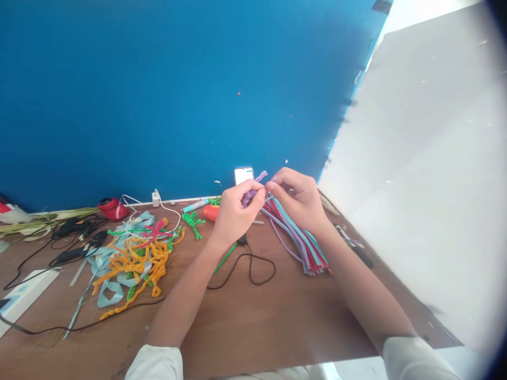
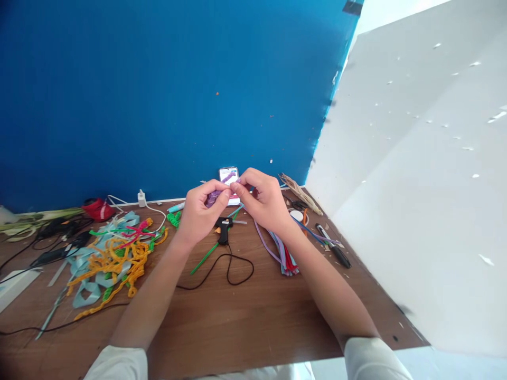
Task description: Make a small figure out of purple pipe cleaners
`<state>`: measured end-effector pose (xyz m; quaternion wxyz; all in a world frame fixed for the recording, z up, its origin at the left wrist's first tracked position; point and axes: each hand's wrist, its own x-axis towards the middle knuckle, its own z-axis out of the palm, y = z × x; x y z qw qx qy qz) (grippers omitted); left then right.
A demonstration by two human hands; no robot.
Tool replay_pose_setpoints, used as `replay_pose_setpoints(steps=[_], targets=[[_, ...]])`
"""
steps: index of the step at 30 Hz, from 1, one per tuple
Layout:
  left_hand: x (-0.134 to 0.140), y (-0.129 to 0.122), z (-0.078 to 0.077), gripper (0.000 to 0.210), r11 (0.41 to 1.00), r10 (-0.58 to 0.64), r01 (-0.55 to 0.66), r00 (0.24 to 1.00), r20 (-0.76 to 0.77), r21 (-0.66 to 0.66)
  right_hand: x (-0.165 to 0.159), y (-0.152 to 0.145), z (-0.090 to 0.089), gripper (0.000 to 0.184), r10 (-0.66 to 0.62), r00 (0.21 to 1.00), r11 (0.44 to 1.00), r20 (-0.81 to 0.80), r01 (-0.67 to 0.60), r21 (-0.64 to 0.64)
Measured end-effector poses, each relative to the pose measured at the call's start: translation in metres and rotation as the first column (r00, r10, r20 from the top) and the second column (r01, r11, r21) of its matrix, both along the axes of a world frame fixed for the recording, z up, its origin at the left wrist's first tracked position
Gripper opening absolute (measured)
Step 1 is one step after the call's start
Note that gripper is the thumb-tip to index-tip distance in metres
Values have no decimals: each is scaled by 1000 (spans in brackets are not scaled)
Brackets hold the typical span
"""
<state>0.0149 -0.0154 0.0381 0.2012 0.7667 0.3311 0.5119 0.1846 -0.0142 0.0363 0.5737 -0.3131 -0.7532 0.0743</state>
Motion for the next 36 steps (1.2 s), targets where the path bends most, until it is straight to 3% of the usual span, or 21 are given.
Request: replay_pose_setpoints(steps=[3,6,8,10,12,14,16,18,20,21,23,26,30,36], targets=[[0,2,-2,17,960,118,-74,982,-149,271,-1,-2,2,32,27,997,988,-77,-39,-151],[-3,6,-5,16,799,270,-72,930,-249,597,-2,-3,3,39,117,965,917,-237,-196,-347],[-6,9,-5,15,652,374,-56,892,-256,756,-3,-4,4,37,198,893,791,-404,-389,-472],[-9,10,-5,12,544,434,-49,871,-231,838,-4,-4,5,30,239,788,622,-567,-572,-535],[-10,10,-4,9,528,415,-58,888,-198,847,-6,-4,6,23,249,697,477,-673,-693,-541],[-9,7,-3,7,621,321,-78,933,-162,780,-8,-3,6,20,265,643,422,-719,-747,-514],[-6,4,-1,9,779,202,-95,974,-105,619,-10,-3,4,23,280,642,456,-714,-744,-489],[-3,1,-1,12,924,100,-89,995,-9,372,-10,-1,2,27,277,684,555,-675,-688,-468],[0,0,-1,15,996,14,-24,993,121,85,-8,2,0,28,264,751,677,-605,-592,-438],[1,0,-1,17,998,-30,41,980,195,-52,-6,3,0,26,254,792,739,-555,-530,-417],[1,0,-2,20,944,-102,197,937,335,-263,-1,4,-1,21,224,875,849,-429,-391,-356],[0,2,-2,25,848,-153,358,872,465,-391,6,4,2,15,137,968,964,-212,-179,-195],[-1,3,-1,25,818,-155,395,852,500,-419,9,-1,5,16,75,997,997,19,-75,8],[-2,7,-1,23,819,-183,378,885,428,-432,7,-2,5,14,35,997,998,75,-39,50]])
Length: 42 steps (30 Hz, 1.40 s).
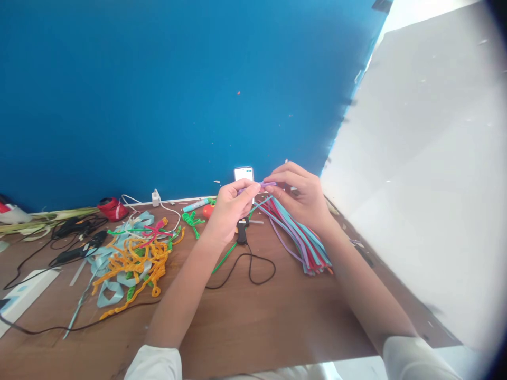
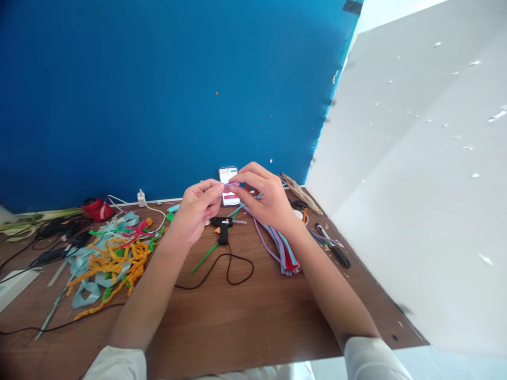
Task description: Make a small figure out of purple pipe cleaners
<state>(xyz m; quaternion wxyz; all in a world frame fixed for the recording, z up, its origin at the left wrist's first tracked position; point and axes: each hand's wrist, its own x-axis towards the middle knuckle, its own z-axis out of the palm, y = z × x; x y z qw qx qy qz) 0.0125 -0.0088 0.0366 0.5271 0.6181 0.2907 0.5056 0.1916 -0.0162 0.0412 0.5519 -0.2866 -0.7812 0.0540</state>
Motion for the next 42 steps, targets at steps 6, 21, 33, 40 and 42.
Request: replay_pose_setpoints(steps=[6,21,33,40,42], targets=[[1,-3,0,22,907,242,-154,952,-186,392,-5,-1,-1,27,85,981,965,-175,-125,-230],[-5,8,-8,17,459,633,-195,756,-164,867,-12,5,-6,28,139,818,618,-558,-512,-597],[-1,-1,2,20,873,283,-169,939,-193,458,8,5,-2,21,-75,993,997,90,72,31],[-3,5,0,17,861,324,-214,930,-173,462,7,6,-7,15,-97,987,993,127,87,85],[-3,4,0,17,853,334,-206,922,-197,480,5,6,-6,14,-79,992,996,97,73,56]])
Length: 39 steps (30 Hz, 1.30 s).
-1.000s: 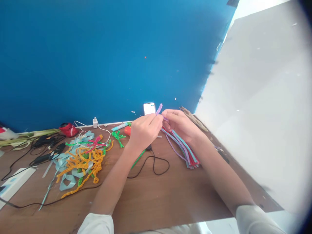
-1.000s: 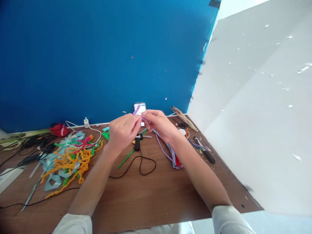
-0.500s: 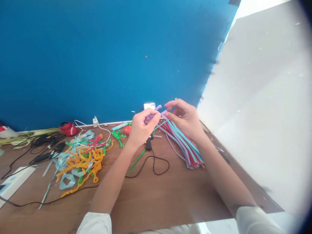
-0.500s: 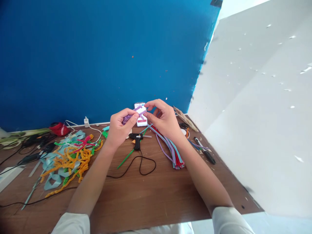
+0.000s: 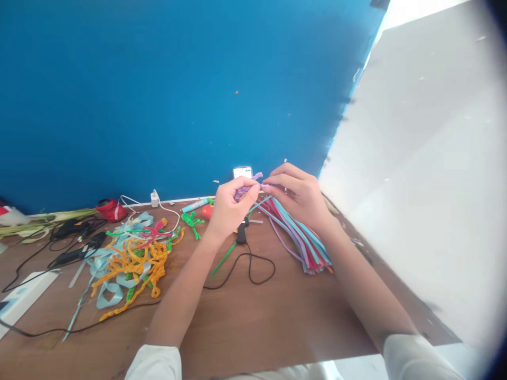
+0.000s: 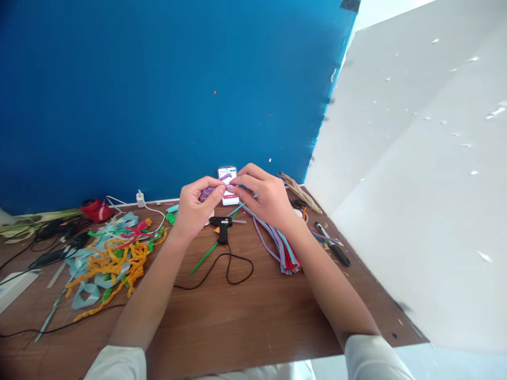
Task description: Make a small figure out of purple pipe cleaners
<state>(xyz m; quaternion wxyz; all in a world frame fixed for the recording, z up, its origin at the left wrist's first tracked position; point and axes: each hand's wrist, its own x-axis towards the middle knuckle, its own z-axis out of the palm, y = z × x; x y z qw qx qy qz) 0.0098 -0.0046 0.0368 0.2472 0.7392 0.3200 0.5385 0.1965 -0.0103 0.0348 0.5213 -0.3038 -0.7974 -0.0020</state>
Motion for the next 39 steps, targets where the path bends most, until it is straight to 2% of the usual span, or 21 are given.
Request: replay_pose_setpoints(steps=[3,5,8,11,14,16,17,18,19,21,24,26,29,32,35,39], targets=[[0,-4,-1,16,998,32,-30,999,-31,55,-5,-3,3,17,53,994,994,-93,-61,-88],[1,-5,-2,15,988,61,-53,997,-57,145,-9,-5,5,19,89,974,973,-207,-129,-190],[0,-4,-3,13,928,130,-79,985,-117,363,-12,-7,5,24,140,900,876,-412,-307,-372],[-2,-1,-4,10,811,223,-61,952,-210,583,-12,-5,3,25,170,810,698,-561,-501,-511],[-7,1,-5,10,663,362,-13,881,-305,749,-9,0,1,22,166,713,431,-681,-674,-600],[-10,1,-5,13,576,456,13,825,-335,818,-9,2,1,22,151,661,258,-735,-744,-616],[-10,0,-5,14,548,482,17,811,-332,836,-9,2,1,22,151,644,207,-750,-763,-613],[-10,0,-4,15,538,486,10,814,-319,843,-9,1,2,23,157,632,186,-759,-773,-606],[-9,-1,-4,14,551,466,-10,833,-298,834,-10,1,2,23,167,626,196,-762,-778,-597],[-7,-2,-3,13,650,374,-72,897,-236,756,-11,-2,3,22,184,635,277,-750,-766,-580],[-3,-5,0,13,874,208,-120,968,-138,471,-10,-3,3,22,197,712,481,-674,-669,-567],[-2,-7,2,16,961,131,-107,988,-77,255,-8,-2,2,23,182,781,628,-597,-560,-540],[-2,-8,4,19,997,58,-59,998,21,47,-5,0,2,21,143,864,821,-482,-376,-430],[-1,-6,3,21,997,-11,21,992,125,-76,-2,-2,4,18,124,934,944,-335,-215,-250],[0,-3,0,22,981,-57,89,982,183,-170,-1,-4,6,12,105,975,985,-194,-129,-115],[0,-1,-2,21,976,-62,97,982,180,-193,-1,-4,5,10,56,991,997,-121,-63,-55]])
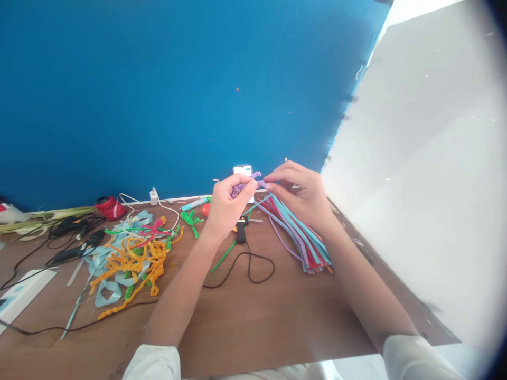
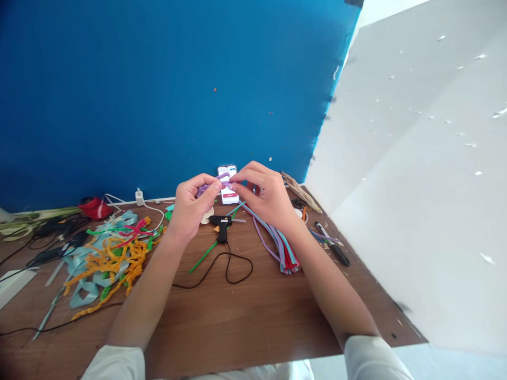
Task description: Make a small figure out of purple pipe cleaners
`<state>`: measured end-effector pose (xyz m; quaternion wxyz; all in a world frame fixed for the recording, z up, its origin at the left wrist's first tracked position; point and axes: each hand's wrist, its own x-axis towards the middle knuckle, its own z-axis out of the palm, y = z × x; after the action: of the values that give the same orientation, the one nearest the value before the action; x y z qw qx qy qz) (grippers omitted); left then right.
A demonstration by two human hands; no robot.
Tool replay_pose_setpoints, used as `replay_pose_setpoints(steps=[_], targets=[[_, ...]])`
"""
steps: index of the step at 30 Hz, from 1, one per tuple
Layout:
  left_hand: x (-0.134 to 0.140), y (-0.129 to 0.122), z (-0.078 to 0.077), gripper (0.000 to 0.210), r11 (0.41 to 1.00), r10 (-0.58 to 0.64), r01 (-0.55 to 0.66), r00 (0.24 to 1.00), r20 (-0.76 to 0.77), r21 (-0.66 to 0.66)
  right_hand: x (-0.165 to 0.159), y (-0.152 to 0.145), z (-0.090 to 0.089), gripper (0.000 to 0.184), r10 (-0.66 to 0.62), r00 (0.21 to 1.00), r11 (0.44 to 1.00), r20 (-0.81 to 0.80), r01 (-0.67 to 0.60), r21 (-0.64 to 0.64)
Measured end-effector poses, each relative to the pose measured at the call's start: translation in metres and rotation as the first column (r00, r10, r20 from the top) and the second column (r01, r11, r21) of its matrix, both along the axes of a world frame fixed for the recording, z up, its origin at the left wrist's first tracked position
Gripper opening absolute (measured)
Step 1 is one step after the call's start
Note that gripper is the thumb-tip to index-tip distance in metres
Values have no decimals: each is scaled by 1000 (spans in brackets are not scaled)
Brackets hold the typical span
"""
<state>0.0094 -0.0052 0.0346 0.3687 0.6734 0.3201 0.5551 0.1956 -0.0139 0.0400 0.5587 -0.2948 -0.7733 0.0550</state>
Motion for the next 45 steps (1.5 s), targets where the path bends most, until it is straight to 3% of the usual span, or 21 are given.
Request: replay_pose_setpoints(steps=[7,10,12,14,16,18,20,21,23,25,27,28,30,33,36,41,45], targets=[[1,-3,3,21,998,21,-18,998,-54,53,0,2,-2,16,20,999,1000,46,-21,17],[2,-5,4,20,984,82,-57,986,-145,168,-3,-1,-1,21,47,998,995,-40,-50,-87],[1,-5,3,18,946,143,-71,967,-211,317,-6,-3,0,26,122,978,957,-170,-161,-240],[-1,-4,1,13,846,229,-60,938,-260,530,-8,-4,1,31,207,911,838,-358,-354,-416],[-3,-2,-1,8,670,343,-22,896,-283,742,-10,-4,1,30,238,810,643,-535,-545,-539],[-5,-1,-2,8,474,466,16,844,-267,880,-12,-4,0,27,224,726,453,-650,-668,-590],[-7,0,-3,9,357,543,29,807,-233,934,-15,-3,-1,26,213,675,353,-707,-728,-588],[-7,-1,-3,9,353,548,18,806,-223,935,-16,-3,-2,27,217,666,353,-714,-735,-579],[-5,-3,-2,9,457,498,-39,839,-219,889,-17,-3,-3,28,229,696,446,-680,-696,-562],[-3,-7,0,10,653,404,-119,890,-211,748,-18,-4,-3,25,204,780,627,-592,-568,-532],[0,-9,1,13,838,298,-166,937,-181,519,-17,-5,-3,19,131,865,819,-485,-370,-439],[1,-10,2,15,906,236,-159,959,-156,392,-17,-5,-3,18,91,900,894,-426,-262,-363],[3,-10,2,19,982,104,-90,992,-78,164,-14,-6,-2,15,43,957,979,-287,-98,-178],[4,-7,1,23,998,-41,43,998,56,-37,-10,-6,0,13,29,998,999,-63,-27,29],[4,-5,-1,23,990,-85,95,991,102,-102,-7,-6,1,20,14,999,997,34,-17,79],[5,-8,1,24,997,-44,46,998,36,-54,-6,-2,-1,14,-21,999,997,26,19,69],[6,-14,2,22,993,66,-53,991,-120,108,-8,-3,0,17,13,999,999,-46,-14,-30]])
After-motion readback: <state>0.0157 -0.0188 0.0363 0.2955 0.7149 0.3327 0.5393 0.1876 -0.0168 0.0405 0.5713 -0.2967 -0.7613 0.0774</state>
